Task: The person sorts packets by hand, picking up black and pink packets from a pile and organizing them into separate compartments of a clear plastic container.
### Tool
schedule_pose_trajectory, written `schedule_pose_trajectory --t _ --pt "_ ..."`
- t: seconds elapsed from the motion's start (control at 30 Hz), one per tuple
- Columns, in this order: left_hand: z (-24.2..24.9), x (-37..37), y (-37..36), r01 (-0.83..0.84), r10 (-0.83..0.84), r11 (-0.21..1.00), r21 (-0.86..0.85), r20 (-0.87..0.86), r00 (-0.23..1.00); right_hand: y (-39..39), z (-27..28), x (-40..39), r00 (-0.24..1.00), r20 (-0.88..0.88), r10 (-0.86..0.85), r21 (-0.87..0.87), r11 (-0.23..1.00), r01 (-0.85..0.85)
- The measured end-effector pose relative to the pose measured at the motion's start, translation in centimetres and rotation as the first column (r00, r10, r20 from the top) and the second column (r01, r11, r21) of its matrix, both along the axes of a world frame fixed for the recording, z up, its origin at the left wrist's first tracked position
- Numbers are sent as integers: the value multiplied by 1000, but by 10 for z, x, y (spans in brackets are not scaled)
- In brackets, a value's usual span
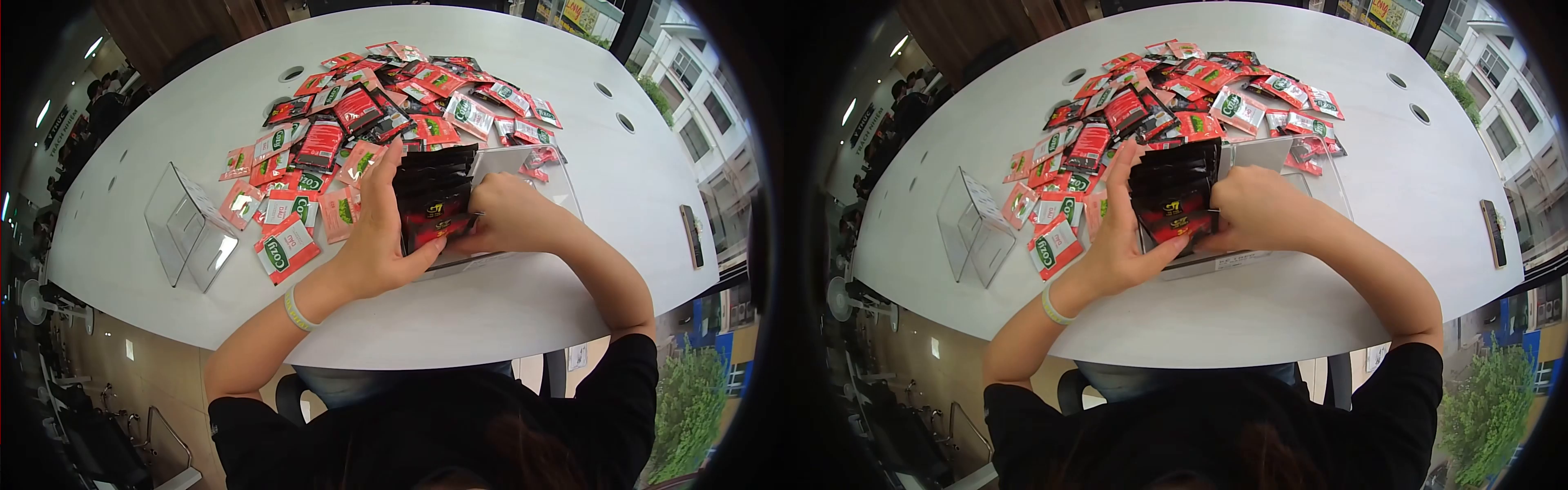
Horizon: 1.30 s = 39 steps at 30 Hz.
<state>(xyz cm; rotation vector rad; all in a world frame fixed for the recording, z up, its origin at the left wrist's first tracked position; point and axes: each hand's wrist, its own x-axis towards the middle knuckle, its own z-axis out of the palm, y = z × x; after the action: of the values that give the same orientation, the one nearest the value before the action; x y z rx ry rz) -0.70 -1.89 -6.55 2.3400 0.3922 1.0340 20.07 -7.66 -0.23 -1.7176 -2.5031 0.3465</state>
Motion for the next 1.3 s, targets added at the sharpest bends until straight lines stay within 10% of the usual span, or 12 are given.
schedule_pose_trajectory --t 0.1,0.53,0.7,1.0,1.17,1.3 --pt "0 3 -4 69 -34 950 -305 117 993 3 -2 4 972 -237 -5 -183 982 -39" --pt "25 -3 -8 -17 -5 930 -368 -60 998 2 -9 3 954 -299 36 -125 989 -76" --pt "33 -6 3 -35 -38 885 -465 -148 988 -2 -10 -3 999 31 37 138 990 -41" --pt "38 -9 0 -69 -23 933 -352 -252 968 -3 6 15 974 -210 83 23 997 -79" --pt "35 -13 4 -67 -13 914 -400 -193 981 19 -16 123 676 -719 -159 407 692 596" --pt "32 -12 8 4 -68 850 -527 -102 992 16 -76 157 629 -138 -765 405 536 741"
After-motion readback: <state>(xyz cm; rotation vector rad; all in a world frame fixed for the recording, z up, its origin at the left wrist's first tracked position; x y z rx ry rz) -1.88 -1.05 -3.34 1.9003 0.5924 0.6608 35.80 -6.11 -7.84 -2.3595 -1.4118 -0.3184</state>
